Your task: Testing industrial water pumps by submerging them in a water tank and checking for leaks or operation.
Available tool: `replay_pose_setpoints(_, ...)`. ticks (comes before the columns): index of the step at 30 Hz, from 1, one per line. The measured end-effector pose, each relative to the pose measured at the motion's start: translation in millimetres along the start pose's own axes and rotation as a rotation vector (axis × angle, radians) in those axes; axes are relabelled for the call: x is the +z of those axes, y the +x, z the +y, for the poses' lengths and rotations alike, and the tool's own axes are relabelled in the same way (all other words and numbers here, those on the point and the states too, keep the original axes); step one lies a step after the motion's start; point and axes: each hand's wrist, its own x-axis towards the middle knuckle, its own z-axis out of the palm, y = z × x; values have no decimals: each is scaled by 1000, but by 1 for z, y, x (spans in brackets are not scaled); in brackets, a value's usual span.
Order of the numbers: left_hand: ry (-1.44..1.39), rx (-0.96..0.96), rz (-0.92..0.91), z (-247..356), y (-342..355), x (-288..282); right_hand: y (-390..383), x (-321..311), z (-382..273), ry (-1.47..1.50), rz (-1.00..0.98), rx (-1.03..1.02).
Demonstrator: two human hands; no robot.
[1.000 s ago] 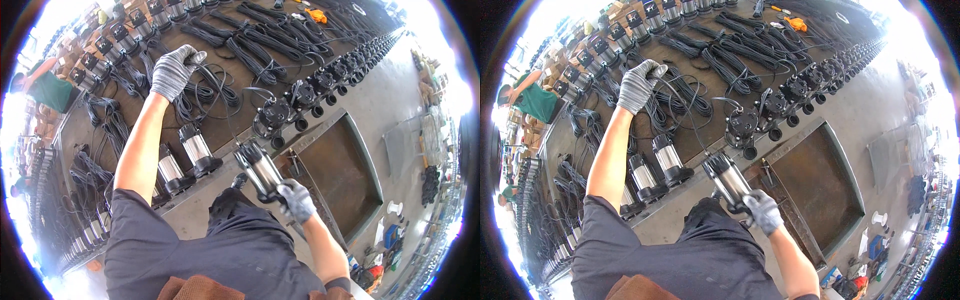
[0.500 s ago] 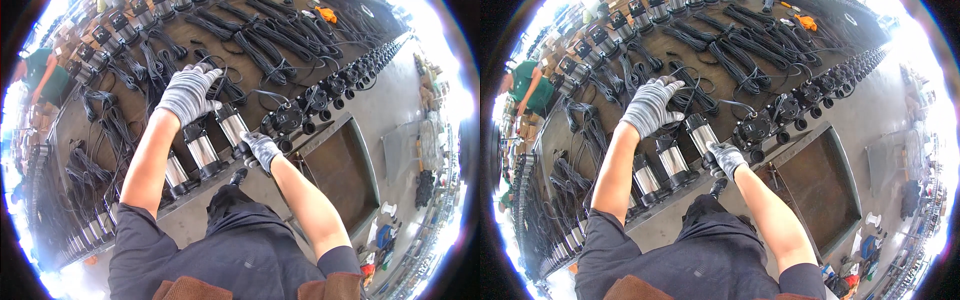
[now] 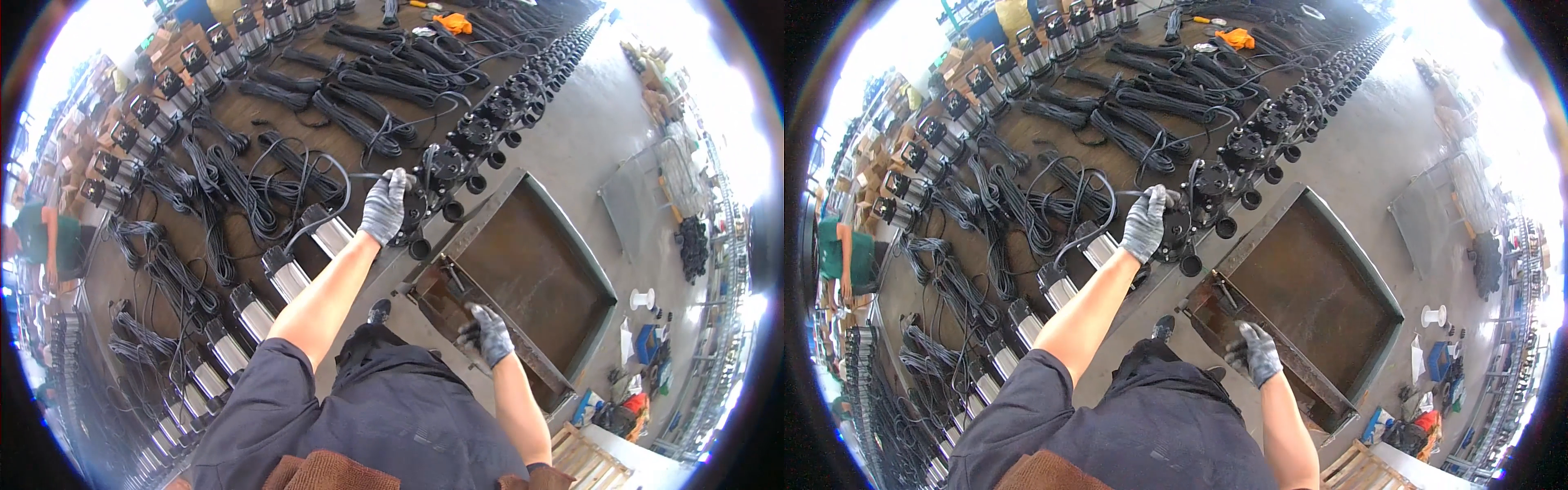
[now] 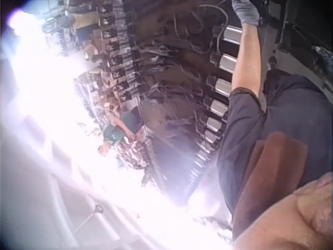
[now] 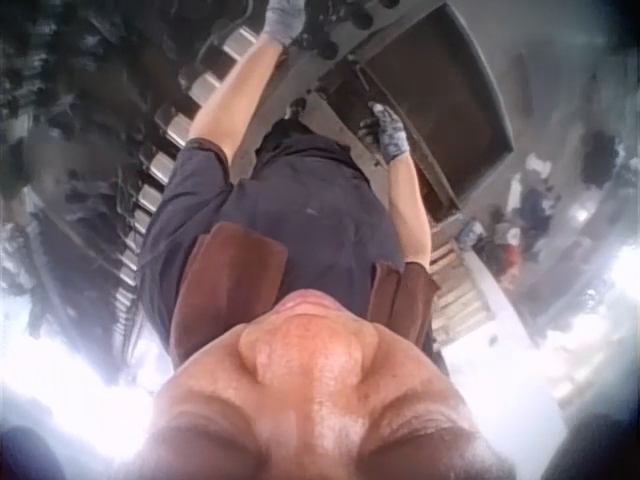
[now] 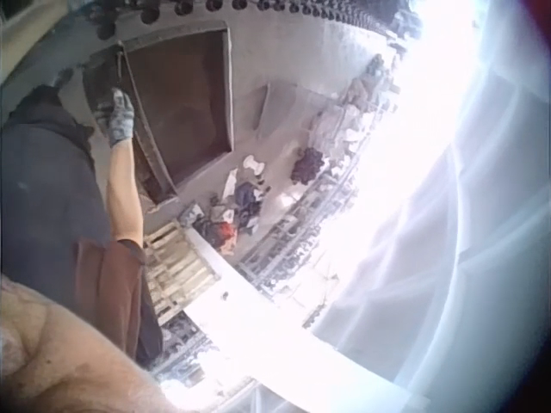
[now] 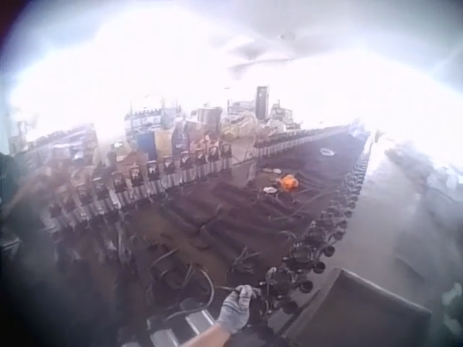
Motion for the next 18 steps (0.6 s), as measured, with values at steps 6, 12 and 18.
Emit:
replay_pose_setpoints(6,-187,55,19,50,-78,36,18,-49,55,119,-59,-50)
replay_pose_setpoints(12,91,399,-406,151,-128,67,17,-24,69,307,-121,-150)
replay_pose_setpoints(18,-76,312,-728,203,-175,123,-49,-36,21,101,20,-857)
